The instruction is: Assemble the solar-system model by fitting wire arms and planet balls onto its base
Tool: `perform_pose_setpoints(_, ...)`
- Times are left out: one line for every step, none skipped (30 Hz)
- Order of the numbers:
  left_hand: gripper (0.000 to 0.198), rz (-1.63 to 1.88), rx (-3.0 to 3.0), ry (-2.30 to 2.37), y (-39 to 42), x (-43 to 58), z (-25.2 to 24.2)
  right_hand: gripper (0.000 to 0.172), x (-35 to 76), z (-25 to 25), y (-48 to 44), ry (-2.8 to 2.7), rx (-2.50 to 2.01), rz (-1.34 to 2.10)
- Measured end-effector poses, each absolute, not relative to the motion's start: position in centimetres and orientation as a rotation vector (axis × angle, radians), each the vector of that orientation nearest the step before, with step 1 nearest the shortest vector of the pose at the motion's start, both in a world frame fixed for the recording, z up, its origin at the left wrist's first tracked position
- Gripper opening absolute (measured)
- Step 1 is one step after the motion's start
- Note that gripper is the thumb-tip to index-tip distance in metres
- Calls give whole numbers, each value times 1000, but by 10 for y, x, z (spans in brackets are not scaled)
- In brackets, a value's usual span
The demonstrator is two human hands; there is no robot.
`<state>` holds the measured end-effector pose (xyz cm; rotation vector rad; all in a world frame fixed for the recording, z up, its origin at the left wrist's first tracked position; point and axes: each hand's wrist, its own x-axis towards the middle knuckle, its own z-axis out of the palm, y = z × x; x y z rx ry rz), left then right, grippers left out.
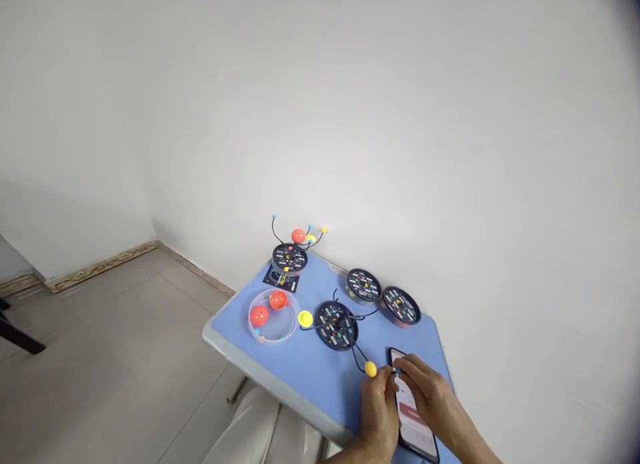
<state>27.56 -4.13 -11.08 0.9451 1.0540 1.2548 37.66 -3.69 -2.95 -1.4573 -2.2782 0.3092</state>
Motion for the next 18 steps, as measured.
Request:
perform_pose_setpoints(35,1256,920,1049,-41,276,-110,29,377,-30,-37,-2335,-1468,244)
perform_pose_setpoints(35,1251,888,1042,-41,277,-110,27,377,-30,-37,-2394,-1474,164)
perform_pose_setpoints(36,1242,854,1031,-41,278,-109,26,377,-30,-37,-2454,-1476,72)
perform_pose_setpoints(36,1233,826,1016,-41,279,-108,26,376,-29,-36,-2515,-1475,-26)
perform_pose_setpoints(36,1231,806,1001,-41,279,-107,29,375,-29,-35,-2568,-1474,-124)
perform_pose_setpoints(35,1233,798,987,-41,280,-106,33,374,-29,-34,-2614,-1473,-215)
perform_pose_setpoints(34,1237,801,974,-41,279,-105,36,372,-29,-33,-2649,-1473,-294)
perform_pose_setpoints(33,1243,809,965,-42,279,-104,38,371,-29,-31,-2671,-1472,-360)
perform_pose_setpoints(33,1247,819,960,-42,278,-103,38,370,-29,-30,-2682,-1466,-410)
perform_pose_setpoints(32,1247,827,957,-42,277,-102,37,369,-30,-29,-2684,-1456,-440)
perform_pose_setpoints(32,1247,836,955,-42,275,-101,35,368,-30,-28,-2678,-1447,-445)
perform_pose_setpoints(33,1247,844,957,-42,274,-100,32,367,-31,-28,-2658,-1447,-416)
perform_pose_setpoints(33,1249,849,965,-42,274,-100,28,366,-32,-28,-2621,-1459,-344)
perform_pose_setpoints(33,1251,857,973,-42,274,-100,26,365,-32,-28,-2563,-1482,-229)
perform_pose_setpoints(34,1254,865,981,-42,274,-100,25,364,-33,-28,-2481,-1510,-81)
perform_pose_setpoints(35,1258,871,987,-42,274,-101,26,364,-33,-29,-2376,-1534,79)
perform_pose_setpoints(36,1263,871,985,-42,275,-101,27,364,-33,-30,-2255,-1547,233)
perform_pose_setpoints(36,1268,861,976,-42,275,-102,27,364,-32,-30,-2122,-1554,376)
